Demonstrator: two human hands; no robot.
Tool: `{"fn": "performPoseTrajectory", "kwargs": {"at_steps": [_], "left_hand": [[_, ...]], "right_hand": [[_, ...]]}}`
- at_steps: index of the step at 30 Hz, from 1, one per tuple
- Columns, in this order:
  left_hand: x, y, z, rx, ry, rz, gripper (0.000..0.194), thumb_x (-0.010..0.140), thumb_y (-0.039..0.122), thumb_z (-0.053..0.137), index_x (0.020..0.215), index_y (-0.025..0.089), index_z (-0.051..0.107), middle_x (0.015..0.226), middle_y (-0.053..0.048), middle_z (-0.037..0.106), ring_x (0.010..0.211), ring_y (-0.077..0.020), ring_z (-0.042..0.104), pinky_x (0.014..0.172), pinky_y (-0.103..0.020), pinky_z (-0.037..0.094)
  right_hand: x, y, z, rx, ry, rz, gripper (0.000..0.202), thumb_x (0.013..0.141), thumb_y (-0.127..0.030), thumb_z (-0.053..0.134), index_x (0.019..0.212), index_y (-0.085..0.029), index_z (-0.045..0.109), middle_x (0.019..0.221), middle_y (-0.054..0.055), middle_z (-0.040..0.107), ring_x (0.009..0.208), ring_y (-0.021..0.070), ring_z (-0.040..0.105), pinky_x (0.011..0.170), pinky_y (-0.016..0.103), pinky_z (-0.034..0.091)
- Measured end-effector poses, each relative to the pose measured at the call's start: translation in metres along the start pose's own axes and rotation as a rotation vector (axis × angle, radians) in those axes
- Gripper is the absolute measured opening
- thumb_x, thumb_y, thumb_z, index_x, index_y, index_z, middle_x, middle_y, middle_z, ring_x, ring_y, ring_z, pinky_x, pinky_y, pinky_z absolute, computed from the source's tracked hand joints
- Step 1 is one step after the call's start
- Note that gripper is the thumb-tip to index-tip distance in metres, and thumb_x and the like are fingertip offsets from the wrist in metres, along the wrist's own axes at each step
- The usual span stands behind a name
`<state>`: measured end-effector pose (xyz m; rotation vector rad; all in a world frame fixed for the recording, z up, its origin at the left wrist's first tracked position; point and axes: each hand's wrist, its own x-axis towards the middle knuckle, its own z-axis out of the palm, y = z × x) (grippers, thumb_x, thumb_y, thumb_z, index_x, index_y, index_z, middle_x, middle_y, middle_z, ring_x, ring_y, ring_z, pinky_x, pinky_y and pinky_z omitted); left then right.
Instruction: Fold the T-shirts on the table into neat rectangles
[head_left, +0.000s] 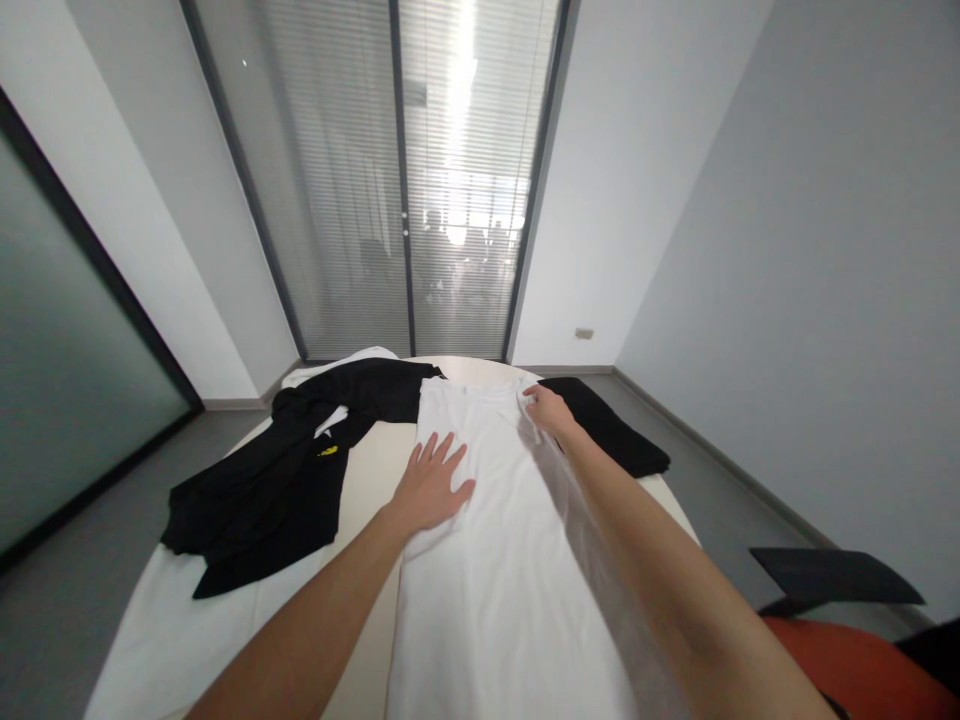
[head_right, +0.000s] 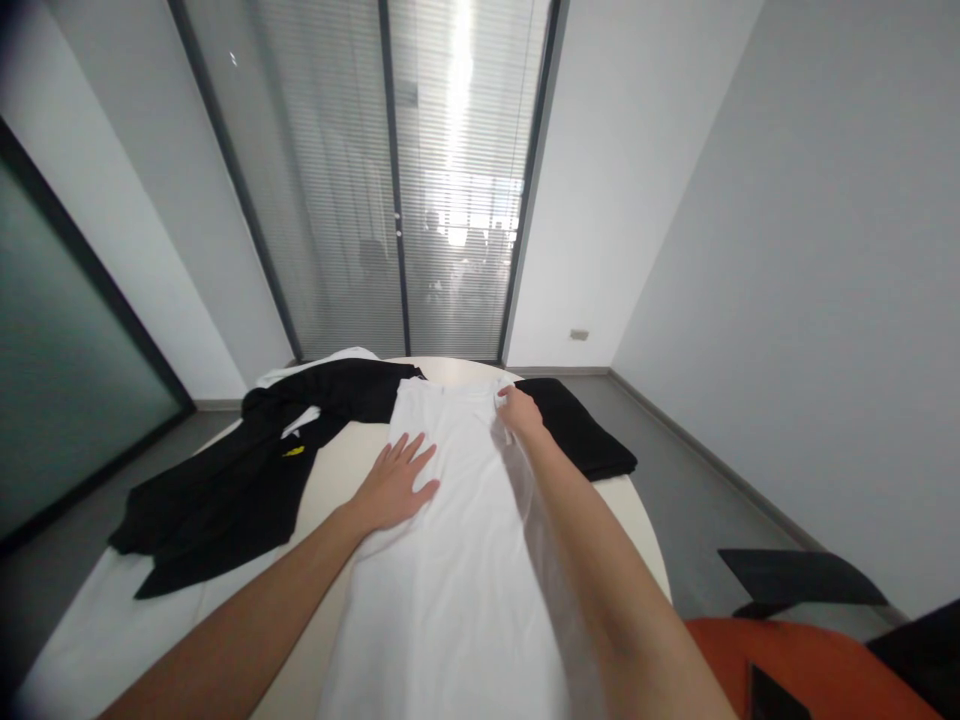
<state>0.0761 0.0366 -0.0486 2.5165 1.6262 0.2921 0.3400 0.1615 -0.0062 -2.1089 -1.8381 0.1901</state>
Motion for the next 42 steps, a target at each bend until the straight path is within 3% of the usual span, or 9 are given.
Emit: {"fn": "performPoseTrajectory", "kwargs": {"at_steps": [3, 13, 18, 23, 27, 33, 37, 42], "left_hand": [[-0.001, 0.000, -0.001, -0.008, 0.000, 0.001, 0.068, 0.094, 0.056, 0.039, 0.153, 0.023, 0.035, 0.165, -0.008, 0.020, 0.152, -0.0328, 0.011, 0.121, -0.052, 0.012], [-0.001, -0.003, 0.001, -0.010, 0.018, 0.006, 0.069, 0.093, 0.058, 0.039, 0.152, 0.024, 0.036, 0.165, -0.007, 0.021, 0.152, -0.0326, 0.012, 0.121, -0.053, 0.012], [-0.001, -0.004, 0.001, -0.009, 0.017, 0.013, 0.070, 0.094, 0.058, 0.037, 0.153, 0.022, 0.036, 0.165, -0.009, 0.021, 0.152, -0.0335, 0.011, 0.121, -0.054, 0.011], [-0.001, -0.005, 0.002, -0.006, 0.017, 0.009, 0.070, 0.093, 0.060, 0.037, 0.153, 0.024, 0.035, 0.165, -0.007, 0.022, 0.152, -0.0328, 0.012, 0.121, -0.053, 0.011], [-0.001, -0.006, 0.003, -0.009, 0.022, 0.017, 0.071, 0.093, 0.059, 0.038, 0.153, 0.022, 0.035, 0.165, -0.008, 0.022, 0.152, -0.0334, 0.011, 0.121, -0.054, 0.011], [0.000, -0.006, 0.004, -0.005, 0.024, 0.014, 0.071, 0.093, 0.060, 0.037, 0.153, 0.022, 0.036, 0.165, -0.008, 0.022, 0.152, -0.0335, 0.012, 0.121, -0.053, 0.012], [0.000, -0.006, 0.004, 0.000, 0.026, 0.019, 0.070, 0.093, 0.059, 0.038, 0.153, 0.023, 0.035, 0.165, -0.009, 0.022, 0.152, -0.0337, 0.011, 0.121, -0.053, 0.012], [-0.001, -0.005, 0.002, -0.008, 0.009, 0.021, 0.070, 0.094, 0.058, 0.038, 0.154, 0.022, 0.034, 0.165, -0.009, 0.021, 0.152, -0.0336, 0.011, 0.121, -0.053, 0.011]], "right_hand": [[-0.003, -0.015, 0.003, -0.023, -0.001, -0.034, 0.044, 0.085, -0.013, 0.053, 0.127, -0.020, 0.064, 0.129, 0.012, 0.064, 0.118, 0.0251, 0.061, 0.095, 0.031, 0.047], [-0.027, -0.077, 0.022, -0.080, -0.039, -0.201, 0.055, 0.086, -0.008, 0.048, 0.140, -0.018, 0.051, 0.141, 0.016, 0.052, 0.122, 0.0292, 0.056, 0.096, 0.038, 0.049], [-0.033, -0.094, 0.040, -0.087, -0.132, -0.302, 0.064, 0.079, -0.013, 0.060, 0.143, -0.016, 0.050, 0.134, 0.015, 0.058, 0.119, 0.0294, 0.058, 0.096, 0.036, 0.048], [-0.037, -0.093, 0.045, -0.090, -0.124, -0.297, 0.052, 0.084, -0.025, 0.061, 0.136, -0.022, 0.059, 0.134, 0.015, 0.058, 0.123, 0.0326, 0.054, 0.097, 0.039, 0.047], [-0.038, -0.091, 0.042, -0.064, -0.110, -0.270, 0.046, 0.087, -0.025, 0.057, 0.132, -0.026, 0.062, 0.128, 0.012, 0.062, 0.110, 0.0260, 0.062, 0.092, 0.035, 0.048], [-0.039, -0.095, 0.044, -0.004, -0.100, -0.329, 0.037, 0.087, -0.016, 0.051, 0.120, -0.021, 0.068, 0.114, 0.007, 0.071, 0.107, 0.0198, 0.063, 0.091, 0.027, 0.045], [-0.041, -0.093, 0.042, 0.021, -0.120, -0.355, 0.033, 0.086, -0.025, 0.057, 0.117, -0.020, 0.068, 0.107, 0.005, 0.073, 0.099, 0.0192, 0.065, 0.086, 0.026, 0.046], [-0.041, -0.071, 0.025, 0.016, -0.116, -0.334, 0.030, 0.088, -0.035, 0.058, 0.111, -0.018, 0.069, 0.096, 0.007, 0.074, 0.089, 0.0212, 0.067, 0.081, 0.029, 0.047]]}}
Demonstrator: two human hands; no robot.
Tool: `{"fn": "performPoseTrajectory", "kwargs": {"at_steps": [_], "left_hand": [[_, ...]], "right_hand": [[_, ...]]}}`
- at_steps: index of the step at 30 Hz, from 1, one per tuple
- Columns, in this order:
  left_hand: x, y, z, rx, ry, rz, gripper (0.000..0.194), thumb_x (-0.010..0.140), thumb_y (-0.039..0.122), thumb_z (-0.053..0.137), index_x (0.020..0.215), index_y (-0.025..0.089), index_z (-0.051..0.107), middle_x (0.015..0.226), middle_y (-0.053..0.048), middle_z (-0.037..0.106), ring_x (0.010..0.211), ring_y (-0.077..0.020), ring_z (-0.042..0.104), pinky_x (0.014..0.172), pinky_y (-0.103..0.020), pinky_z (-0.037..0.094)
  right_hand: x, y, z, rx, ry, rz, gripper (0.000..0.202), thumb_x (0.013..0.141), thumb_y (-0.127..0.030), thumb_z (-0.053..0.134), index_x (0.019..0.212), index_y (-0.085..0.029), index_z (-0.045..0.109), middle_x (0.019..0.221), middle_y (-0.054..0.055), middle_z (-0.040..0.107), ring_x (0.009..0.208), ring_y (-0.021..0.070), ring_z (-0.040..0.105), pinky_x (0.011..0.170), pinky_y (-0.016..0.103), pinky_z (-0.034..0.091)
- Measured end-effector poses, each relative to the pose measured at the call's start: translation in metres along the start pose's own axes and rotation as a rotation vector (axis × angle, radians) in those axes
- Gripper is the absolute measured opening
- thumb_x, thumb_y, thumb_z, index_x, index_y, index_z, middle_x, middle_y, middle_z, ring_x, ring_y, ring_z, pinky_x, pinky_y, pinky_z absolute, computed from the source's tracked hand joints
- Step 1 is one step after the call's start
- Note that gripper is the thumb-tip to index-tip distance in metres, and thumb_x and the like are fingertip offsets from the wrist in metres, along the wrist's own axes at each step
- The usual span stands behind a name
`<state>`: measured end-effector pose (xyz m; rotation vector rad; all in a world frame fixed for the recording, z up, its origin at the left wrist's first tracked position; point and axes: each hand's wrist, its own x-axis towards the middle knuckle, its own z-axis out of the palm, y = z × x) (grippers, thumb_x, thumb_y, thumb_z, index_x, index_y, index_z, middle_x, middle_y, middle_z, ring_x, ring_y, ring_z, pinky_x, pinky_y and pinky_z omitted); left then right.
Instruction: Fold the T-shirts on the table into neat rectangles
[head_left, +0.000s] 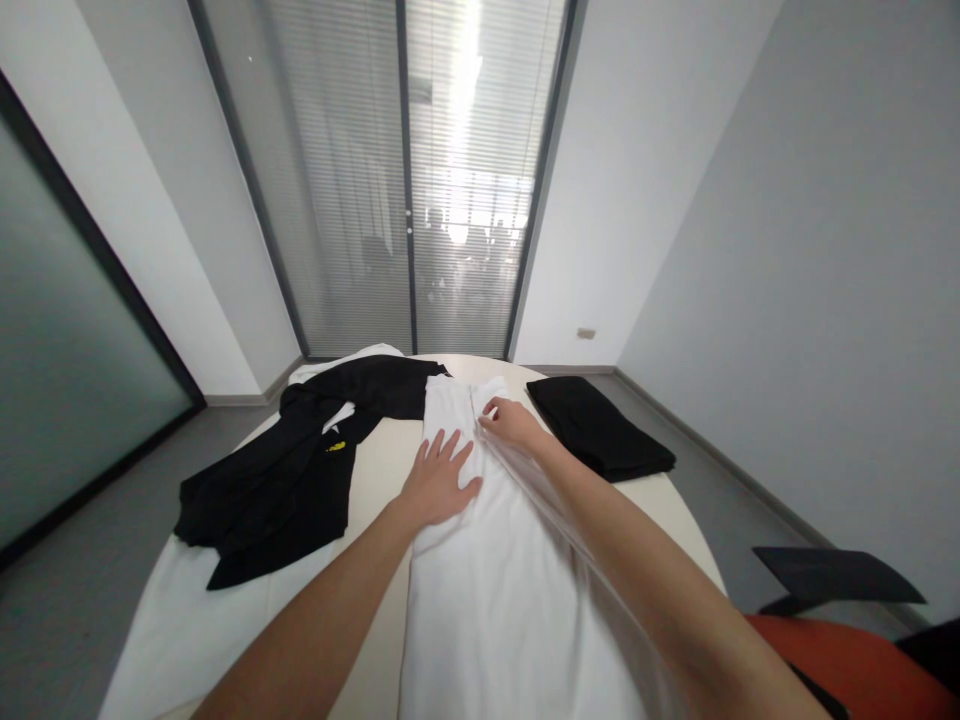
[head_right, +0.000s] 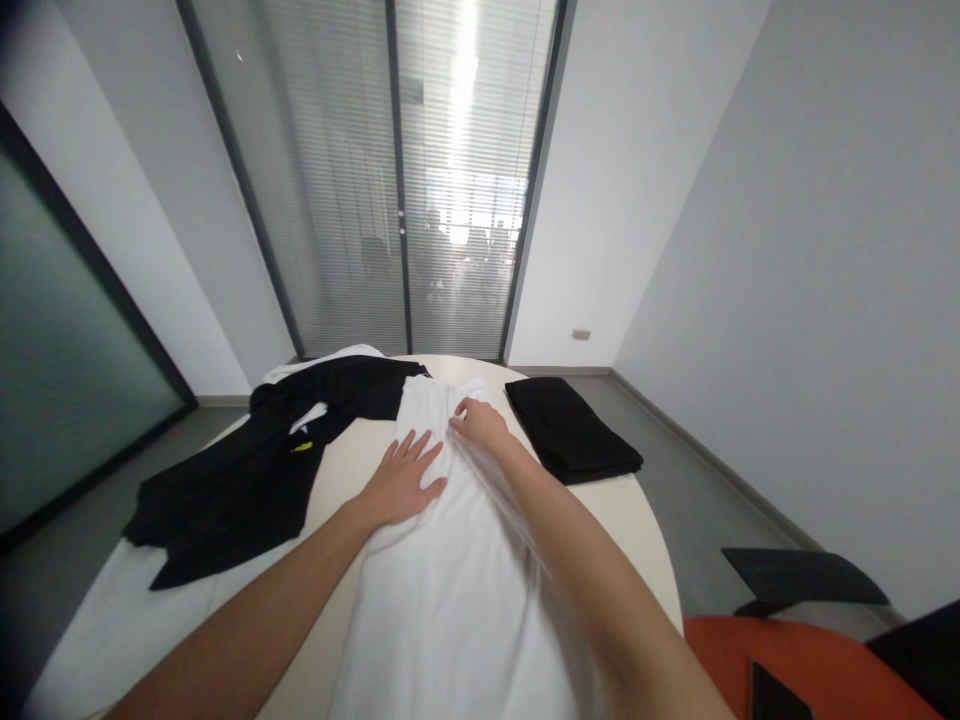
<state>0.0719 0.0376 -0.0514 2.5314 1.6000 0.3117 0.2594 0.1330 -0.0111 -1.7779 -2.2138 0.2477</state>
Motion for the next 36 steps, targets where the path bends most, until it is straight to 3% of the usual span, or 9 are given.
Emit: {"fn": "performPoseTrajectory", "kwargs": {"at_steps": [2, 5, 8, 11, 15, 21, 29, 36], "left_hand": [[0.000, 0.000, 0.000, -0.009, -0.007, 0.001, 0.070, 0.094, 0.059, 0.038, 0.154, 0.022, 0.034, 0.165, -0.009, 0.020, 0.152, -0.0339, 0.010, 0.121, -0.054, 0.012], [0.002, 0.000, 0.001, -0.039, 0.013, 0.000, 0.067, 0.096, 0.060, 0.036, 0.152, 0.023, 0.038, 0.164, -0.008, 0.024, 0.151, -0.0339, 0.014, 0.120, -0.054, 0.014], [0.009, -0.003, 0.001, -0.081, 0.122, -0.047, 0.060, 0.099, 0.053, 0.033, 0.148, 0.020, 0.045, 0.161, -0.011, 0.031, 0.150, -0.0304, 0.023, 0.120, -0.048, 0.021], [0.019, -0.015, 0.000, -0.112, 0.264, -0.205, 0.054, 0.098, 0.045, 0.039, 0.141, 0.017, 0.054, 0.158, -0.015, 0.035, 0.146, -0.0317, 0.032, 0.118, -0.046, 0.027], [0.036, -0.039, -0.004, -0.184, 0.259, -0.347, 0.051, 0.095, 0.040, 0.047, 0.138, 0.016, 0.058, 0.151, -0.018, 0.046, 0.137, -0.0358, 0.044, 0.112, -0.049, 0.035], [0.072, -0.073, -0.011, -0.237, 0.214, -0.317, 0.044, 0.093, 0.027, 0.050, 0.133, 0.013, 0.062, 0.133, -0.014, 0.064, 0.121, -0.0248, 0.062, 0.104, -0.033, 0.045], [0.104, -0.094, -0.007, -0.229, 0.173, -0.273, 0.046, 0.080, 0.009, 0.055, 0.125, 0.011, 0.067, 0.131, -0.015, 0.065, 0.123, -0.0254, 0.061, 0.107, -0.032, 0.044], [0.106, -0.098, -0.020, -0.198, 0.192, -0.126, 0.049, 0.081, 0.008, 0.052, 0.127, 0.018, 0.064, 0.146, -0.009, 0.052, 0.126, -0.0241, 0.057, 0.111, -0.032, 0.039]], "right_hand": [[-0.005, 0.010, -0.006, -0.002, -0.013, -0.026, 0.028, 0.087, -0.033, 0.060, 0.108, -0.018, 0.070, 0.097, 0.007, 0.074, 0.090, 0.0211, 0.067, 0.083, 0.029, 0.048], [-0.013, 0.023, -0.008, 0.003, -0.018, -0.100, 0.033, 0.086, -0.023, 0.061, 0.118, -0.021, 0.069, 0.118, 0.007, 0.070, 0.109, 0.0202, 0.064, 0.097, 0.027, 0.043], [-0.019, 0.031, -0.002, 0.013, -0.002, -0.104, 0.042, 0.088, -0.020, 0.060, 0.129, -0.021, 0.064, 0.135, 0.010, 0.062, 0.125, 0.0220, 0.055, 0.108, 0.029, 0.036], [-0.019, 0.038, 0.007, 0.032, 0.030, -0.007, 0.042, 0.094, -0.022, 0.051, 0.135, -0.018, 0.060, 0.134, 0.014, 0.062, 0.125, 0.0251, 0.057, 0.108, 0.034, 0.038], [-0.010, 0.048, 0.015, 0.077, 0.041, 0.098, 0.039, 0.094, -0.019, 0.050, 0.130, -0.017, 0.064, 0.124, 0.013, 0.069, 0.118, 0.0255, 0.063, 0.107, 0.035, 0.040], [0.011, 0.065, 0.019, 0.190, 0.046, 0.136, 0.041, 0.088, -0.013, 0.054, 0.128, -0.014, 0.066, 0.121, 0.011, 0.071, 0.114, 0.0201, 0.066, 0.102, 0.026, 0.044], [0.035, 0.072, 0.035, 0.285, 0.075, 0.089, 0.050, 0.076, -0.003, 0.059, 0.126, -0.009, 0.066, 0.124, 0.013, 0.068, 0.113, 0.0197, 0.065, 0.104, 0.026, 0.043], [0.048, 0.074, 0.033, 0.315, 0.181, -0.002, 0.062, 0.071, 0.001, 0.055, 0.131, -0.014, 0.062, 0.141, 0.011, 0.056, 0.120, 0.0187, 0.059, 0.107, 0.028, 0.041]]}}
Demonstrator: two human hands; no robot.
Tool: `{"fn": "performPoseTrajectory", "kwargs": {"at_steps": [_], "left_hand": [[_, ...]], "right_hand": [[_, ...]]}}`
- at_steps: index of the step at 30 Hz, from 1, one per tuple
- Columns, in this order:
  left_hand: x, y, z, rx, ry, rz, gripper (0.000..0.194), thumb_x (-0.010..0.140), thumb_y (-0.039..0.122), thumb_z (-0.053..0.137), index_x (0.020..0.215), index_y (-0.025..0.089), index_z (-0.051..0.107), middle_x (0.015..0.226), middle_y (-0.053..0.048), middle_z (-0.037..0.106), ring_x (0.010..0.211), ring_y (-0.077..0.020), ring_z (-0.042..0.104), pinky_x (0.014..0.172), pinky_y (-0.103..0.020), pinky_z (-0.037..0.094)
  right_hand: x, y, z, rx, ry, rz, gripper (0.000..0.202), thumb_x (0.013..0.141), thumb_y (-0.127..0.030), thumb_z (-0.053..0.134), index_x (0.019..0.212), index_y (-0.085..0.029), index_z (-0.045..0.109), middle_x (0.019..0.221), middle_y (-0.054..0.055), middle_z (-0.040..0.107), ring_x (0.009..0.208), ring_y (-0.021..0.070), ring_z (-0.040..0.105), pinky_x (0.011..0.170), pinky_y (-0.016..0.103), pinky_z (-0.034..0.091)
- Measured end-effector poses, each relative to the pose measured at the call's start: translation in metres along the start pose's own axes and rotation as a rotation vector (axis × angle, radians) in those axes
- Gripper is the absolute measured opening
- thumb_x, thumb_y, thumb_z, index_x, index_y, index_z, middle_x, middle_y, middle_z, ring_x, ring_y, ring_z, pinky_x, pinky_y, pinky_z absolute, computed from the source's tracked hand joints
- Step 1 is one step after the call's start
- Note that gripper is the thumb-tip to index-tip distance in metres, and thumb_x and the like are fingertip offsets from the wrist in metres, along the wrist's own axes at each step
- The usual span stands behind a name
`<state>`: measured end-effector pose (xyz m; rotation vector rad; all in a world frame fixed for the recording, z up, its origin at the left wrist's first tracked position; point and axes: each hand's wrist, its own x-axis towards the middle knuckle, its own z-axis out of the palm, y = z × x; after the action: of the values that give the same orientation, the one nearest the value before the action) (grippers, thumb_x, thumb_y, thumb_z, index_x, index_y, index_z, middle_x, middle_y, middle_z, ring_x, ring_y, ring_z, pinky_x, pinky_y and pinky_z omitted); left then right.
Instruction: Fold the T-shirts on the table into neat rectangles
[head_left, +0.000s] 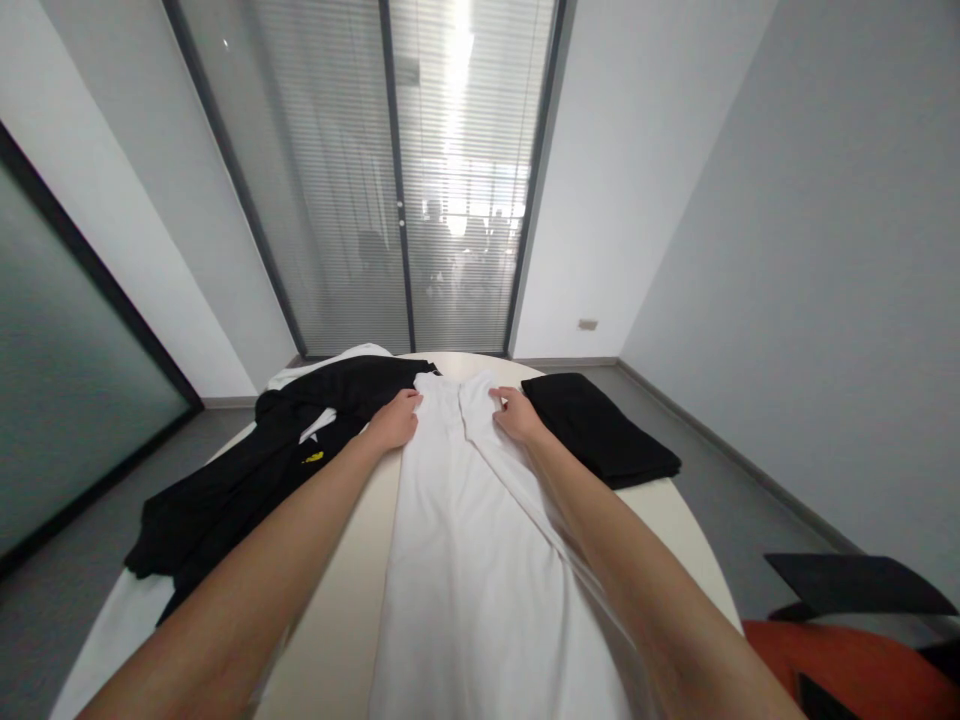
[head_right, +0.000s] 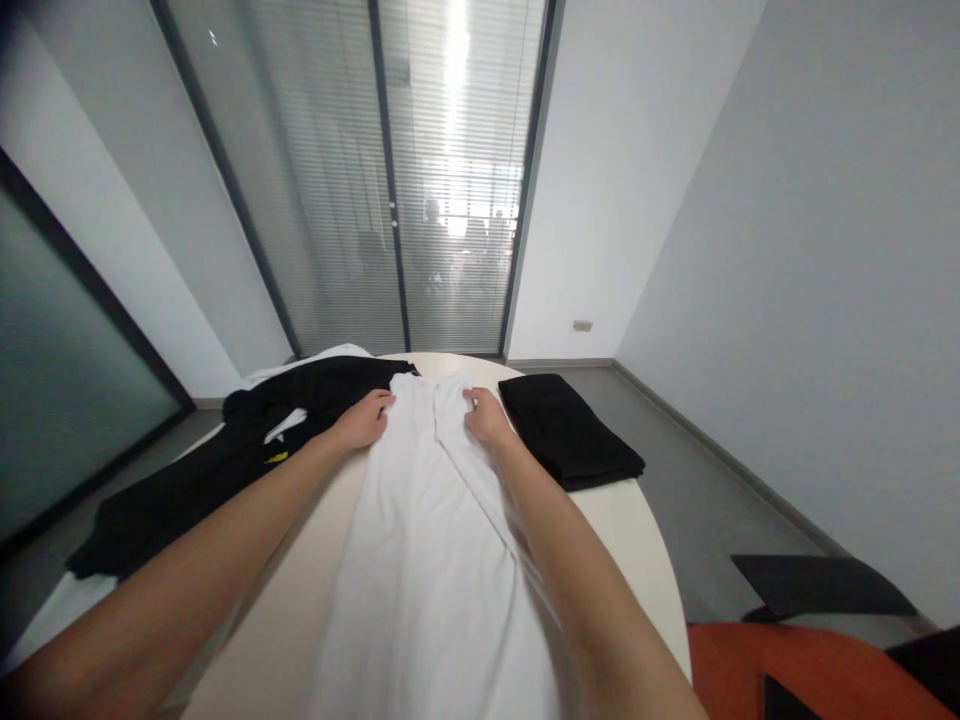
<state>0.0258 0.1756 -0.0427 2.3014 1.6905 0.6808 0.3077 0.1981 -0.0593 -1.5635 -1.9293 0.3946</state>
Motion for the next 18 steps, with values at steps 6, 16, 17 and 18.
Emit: {"fn": "performPoseTrajectory", "kwargs": {"at_steps": [6, 16, 17, 18], "left_hand": [[0.010, 0.000, 0.003, -0.025, 0.021, -0.061, 0.054, 0.085, 0.019, 0.055, 0.139, 0.019, 0.055, 0.145, -0.011, 0.053, 0.128, -0.0272, 0.055, 0.110, -0.035, 0.040], [0.064, -0.015, 0.017, -0.142, -0.022, -0.170, 0.040, 0.091, 0.030, 0.051, 0.125, 0.014, 0.067, 0.126, -0.012, 0.069, 0.120, -0.0263, 0.062, 0.103, -0.033, 0.044], [0.067, -0.015, 0.018, -0.149, -0.035, -0.158, 0.036, 0.091, 0.030, 0.050, 0.118, 0.014, 0.070, 0.120, -0.011, 0.072, 0.116, -0.0261, 0.064, 0.101, -0.033, 0.046], [0.070, -0.015, 0.018, -0.155, -0.047, -0.144, 0.034, 0.091, 0.029, 0.049, 0.111, 0.014, 0.073, 0.115, -0.010, 0.074, 0.113, -0.0256, 0.066, 0.099, -0.033, 0.047]], "right_hand": [[0.004, -0.001, 0.000, -0.040, 0.001, 0.003, 0.063, 0.071, -0.002, 0.060, 0.133, -0.012, 0.061, 0.137, 0.014, 0.058, 0.124, 0.0221, 0.056, 0.110, 0.029, 0.038], [0.019, 0.006, 0.003, -0.105, -0.072, 0.053, 0.049, 0.087, -0.020, 0.056, 0.136, -0.013, 0.059, 0.127, 0.014, 0.067, 0.114, 0.0236, 0.063, 0.104, 0.033, 0.044], [0.023, 0.007, 0.005, -0.110, -0.080, 0.047, 0.048, 0.087, -0.018, 0.055, 0.134, -0.012, 0.060, 0.129, 0.013, 0.066, 0.117, 0.0234, 0.062, 0.106, 0.033, 0.042], [0.026, 0.007, 0.007, -0.114, -0.087, 0.036, 0.047, 0.087, -0.016, 0.055, 0.133, -0.013, 0.061, 0.131, 0.013, 0.065, 0.120, 0.0232, 0.060, 0.109, 0.033, 0.040]]}}
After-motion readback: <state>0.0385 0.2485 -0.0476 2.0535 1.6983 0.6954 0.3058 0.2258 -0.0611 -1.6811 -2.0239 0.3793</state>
